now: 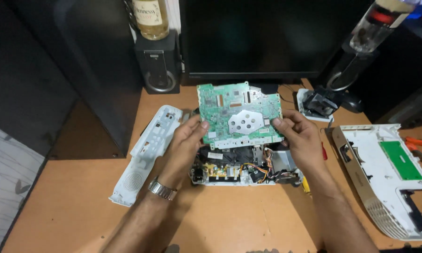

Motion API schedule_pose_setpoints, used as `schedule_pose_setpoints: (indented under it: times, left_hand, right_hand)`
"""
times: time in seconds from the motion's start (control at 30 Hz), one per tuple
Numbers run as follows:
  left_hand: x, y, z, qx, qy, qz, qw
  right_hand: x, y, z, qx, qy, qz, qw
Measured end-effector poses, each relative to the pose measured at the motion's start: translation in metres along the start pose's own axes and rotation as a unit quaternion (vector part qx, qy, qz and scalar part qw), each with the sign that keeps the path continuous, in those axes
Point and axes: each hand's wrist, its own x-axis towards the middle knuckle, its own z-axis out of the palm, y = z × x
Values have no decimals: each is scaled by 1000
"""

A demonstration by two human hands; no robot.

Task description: Disassembling a projector by removing internal screws with a screwdriver, lifting the main circuit board, and disconnecting various internal wire connectors.

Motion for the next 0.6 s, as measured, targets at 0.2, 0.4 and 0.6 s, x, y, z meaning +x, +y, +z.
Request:
schedule_pose_setpoints:
  times: [0.2,0.4,0.6]
  left_hand:
    - [-17,16,11,15,-18,-26,999]
    - [-11,-62,-28,10,1,-6,1000]
    - [-15,-46,-16,-5,14,-7,1000]
  right_hand:
    - [-19,12,-9,89,-16,-42,995]
    - [-22,14,-21,59,-23,-71,996]
    - [-22,35,-20,70,14,-36,997]
